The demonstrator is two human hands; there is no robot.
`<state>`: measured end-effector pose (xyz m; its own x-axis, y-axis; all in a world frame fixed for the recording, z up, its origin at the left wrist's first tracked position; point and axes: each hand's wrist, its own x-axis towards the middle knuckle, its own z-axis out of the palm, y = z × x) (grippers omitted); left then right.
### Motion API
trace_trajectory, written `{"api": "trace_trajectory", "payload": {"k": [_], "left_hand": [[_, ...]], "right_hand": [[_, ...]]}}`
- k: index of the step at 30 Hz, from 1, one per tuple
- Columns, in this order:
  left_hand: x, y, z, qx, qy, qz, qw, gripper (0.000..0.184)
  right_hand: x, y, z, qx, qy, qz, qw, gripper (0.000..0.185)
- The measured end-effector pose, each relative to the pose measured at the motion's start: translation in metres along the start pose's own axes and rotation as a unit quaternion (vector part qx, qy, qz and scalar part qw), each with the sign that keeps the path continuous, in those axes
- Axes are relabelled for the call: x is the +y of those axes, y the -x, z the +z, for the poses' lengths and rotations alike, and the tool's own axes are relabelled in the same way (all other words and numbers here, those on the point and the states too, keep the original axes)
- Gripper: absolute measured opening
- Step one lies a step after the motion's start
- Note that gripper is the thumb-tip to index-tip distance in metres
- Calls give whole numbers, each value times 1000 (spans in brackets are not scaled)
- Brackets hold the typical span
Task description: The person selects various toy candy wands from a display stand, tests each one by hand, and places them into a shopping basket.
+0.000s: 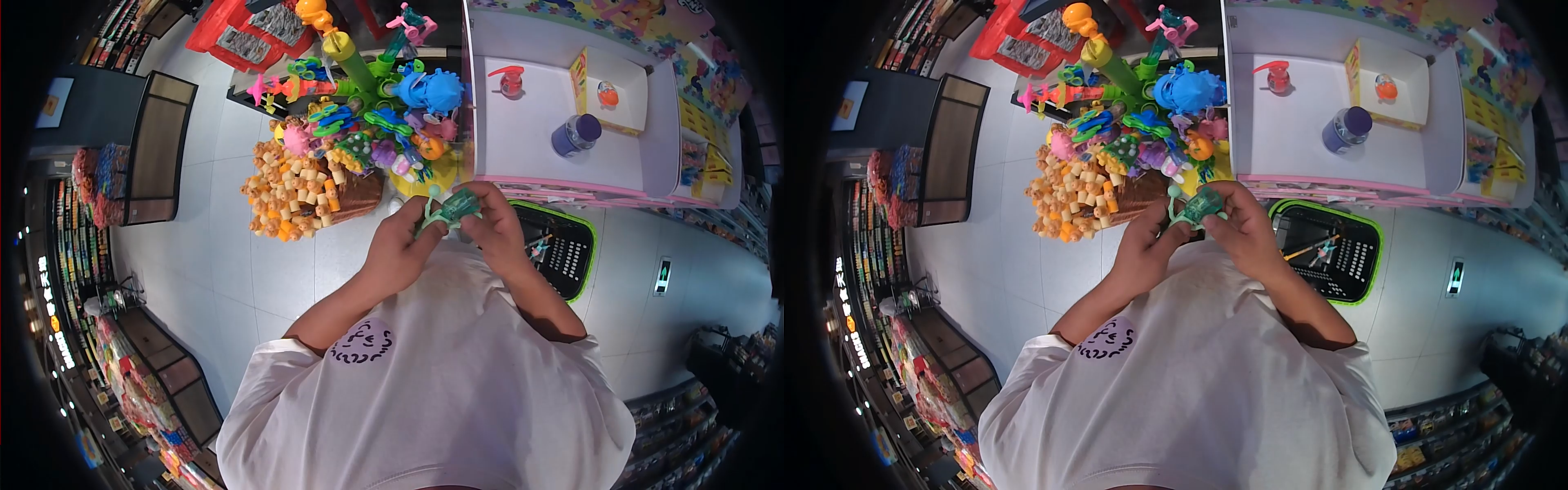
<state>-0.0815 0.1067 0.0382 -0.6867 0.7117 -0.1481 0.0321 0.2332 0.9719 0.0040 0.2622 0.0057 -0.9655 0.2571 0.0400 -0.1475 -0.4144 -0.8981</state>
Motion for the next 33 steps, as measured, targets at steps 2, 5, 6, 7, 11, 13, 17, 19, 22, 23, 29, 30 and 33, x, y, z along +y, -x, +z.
{"api": "trace_trajectory", "payload": {"k": [2, 5, 6, 7, 11, 13, 17, 19, 22, 23, 29, 30, 33], "left_hand": [[0, 0, 1, 0, 27, -11, 1000, 14], [1, 1, 0, -5, 64, -35, 997, 13], [1, 1, -1, -10, 75, -48, 996, 12], [2, 2, -2, -10, 74, -48, 996, 12], [-1, 3, -4, -27, 71, -57, 996, 13], [-2, 3, -5, -29, 71, -52, 996, 13], [5, 4, -7, -14, 90, -78, 993, 15], [4, 4, -8, -4, 110, -87, 990, 16], [1, 3, -9, -17, 107, -71, 992, 18], [1, 3, -9, -14, 106, -71, 992, 17], [-10, 6, -9, -20, 49, -68, 996, 15], [-8, 7, -9, -22, 34, -74, 996, 14], [-7, 8, -10, -21, -1, -63, 998, 14]], "right_hand": [[1, 1, -1, 4, -9, 6, 1000, 35], [1, 2, -1, 3, -24, 12, 1000, 36], [1, 2, 0, -1, -30, 12, 999, 36], [1, 2, 0, -2, -30, 12, 999, 36], [3, 2, 0, -11, -35, 24, 999, 38], [4, 2, 0, -13, -43, 31, 998, 38], [1, 1, 4, -14, -37, 23, 999, 41], [0, 1, 5, -13, -36, 20, 999, 41], [2, 0, 4, -19, -22, 2, 1000, 42], [1, 0, 5, -13, -25, -4, 1000, 42], [2, 2, 3, -8, 0, 0, 1000, 39], [2, 2, 2, -16, 7, 3, 1000, 37], [0, 2, 5, -1, 6, 21, 1000, 33]]}}
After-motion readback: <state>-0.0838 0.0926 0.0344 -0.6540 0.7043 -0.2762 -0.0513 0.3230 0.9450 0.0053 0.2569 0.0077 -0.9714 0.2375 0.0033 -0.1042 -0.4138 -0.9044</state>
